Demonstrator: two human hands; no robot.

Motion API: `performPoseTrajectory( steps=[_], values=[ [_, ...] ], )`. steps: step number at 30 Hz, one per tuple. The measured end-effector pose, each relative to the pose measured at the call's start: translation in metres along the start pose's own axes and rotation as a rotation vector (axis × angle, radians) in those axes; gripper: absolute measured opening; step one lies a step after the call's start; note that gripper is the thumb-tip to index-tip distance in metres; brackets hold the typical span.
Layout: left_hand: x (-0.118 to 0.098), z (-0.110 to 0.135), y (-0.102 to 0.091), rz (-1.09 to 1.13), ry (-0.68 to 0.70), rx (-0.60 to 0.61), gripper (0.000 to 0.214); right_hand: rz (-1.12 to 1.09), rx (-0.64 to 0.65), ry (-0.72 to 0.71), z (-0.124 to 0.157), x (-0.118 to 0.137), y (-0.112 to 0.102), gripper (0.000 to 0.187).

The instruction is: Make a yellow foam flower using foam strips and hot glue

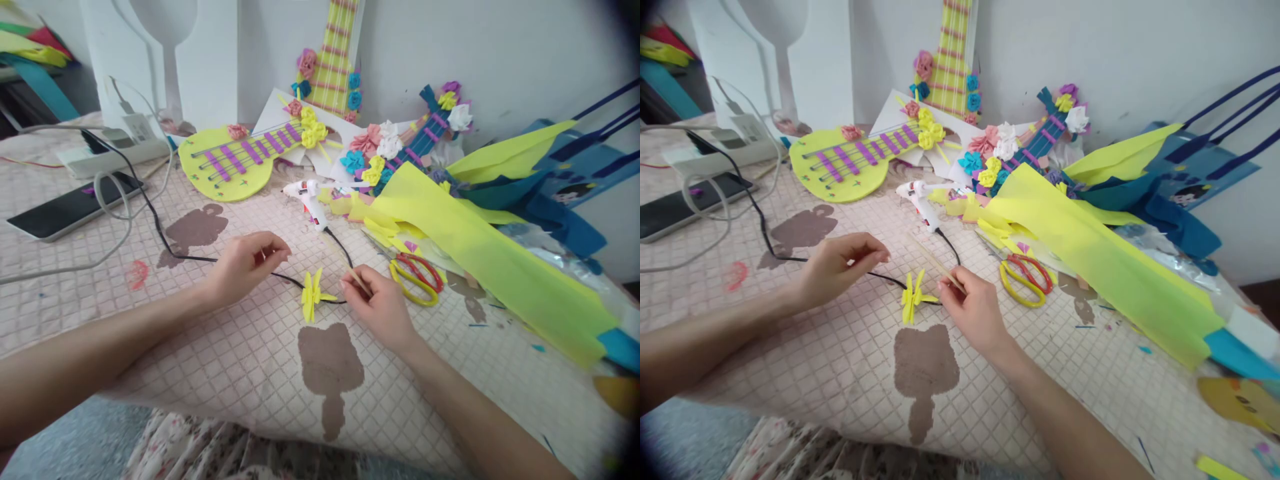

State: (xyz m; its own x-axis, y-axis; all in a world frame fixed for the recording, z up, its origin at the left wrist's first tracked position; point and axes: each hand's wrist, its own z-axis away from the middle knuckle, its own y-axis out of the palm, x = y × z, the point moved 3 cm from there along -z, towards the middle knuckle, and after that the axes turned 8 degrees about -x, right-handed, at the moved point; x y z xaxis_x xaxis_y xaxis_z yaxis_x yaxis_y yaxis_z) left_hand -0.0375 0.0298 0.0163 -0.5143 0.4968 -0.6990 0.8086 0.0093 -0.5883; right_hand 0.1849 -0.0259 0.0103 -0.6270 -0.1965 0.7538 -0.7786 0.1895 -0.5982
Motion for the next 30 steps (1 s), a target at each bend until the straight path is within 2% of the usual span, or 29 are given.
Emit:
performPoseTrajectory(
  steps=[3,6,9,12,15,20,22,27,30],
  values=[
    [0.006,-0.007,-0.009,0.004,-0.088,-0.060,0.017,0.001,0.017,0.001,0.000,-0.001,0.001,0.009],
    [0.010,-0.013,-0.019,0.046,-0.135,-0.117,0.018,0.017,0.101,-0.019,0.000,-0.001,0.003,0.007],
    [0.012,-0.017,-0.025,0.016,-0.170,-0.159,0.019,0.063,0.214,-0.075,0.001,-0.001,0.007,0.012],
    [0.014,-0.018,-0.026,-0.015,-0.175,-0.171,0.020,0.143,0.236,-0.155,0.003,-0.002,0.011,0.007],
    [0.016,-0.018,-0.023,-0.016,-0.165,-0.145,0.022,0.159,0.181,-0.214,0.005,-0.002,0.014,0.007],
    [0.016,-0.016,-0.019,-0.019,-0.115,-0.120,0.023,0.134,-0.060,-0.248,0.008,0.000,0.008,0.011],
    [0.016,-0.014,-0.017,-0.031,-0.092,-0.111,0.022,0.158,-0.117,-0.272,0.009,0.001,0.007,0.012],
    [0.010,-0.009,-0.012,-0.074,-0.056,-0.069,0.024,0.213,-0.159,-0.306,0.008,-0.002,0.010,0.013],
    [0.002,-0.004,-0.008,-0.085,0.032,-0.028,0.021,0.235,-0.136,-0.295,0.008,-0.004,0.012,0.012]
  ],
)
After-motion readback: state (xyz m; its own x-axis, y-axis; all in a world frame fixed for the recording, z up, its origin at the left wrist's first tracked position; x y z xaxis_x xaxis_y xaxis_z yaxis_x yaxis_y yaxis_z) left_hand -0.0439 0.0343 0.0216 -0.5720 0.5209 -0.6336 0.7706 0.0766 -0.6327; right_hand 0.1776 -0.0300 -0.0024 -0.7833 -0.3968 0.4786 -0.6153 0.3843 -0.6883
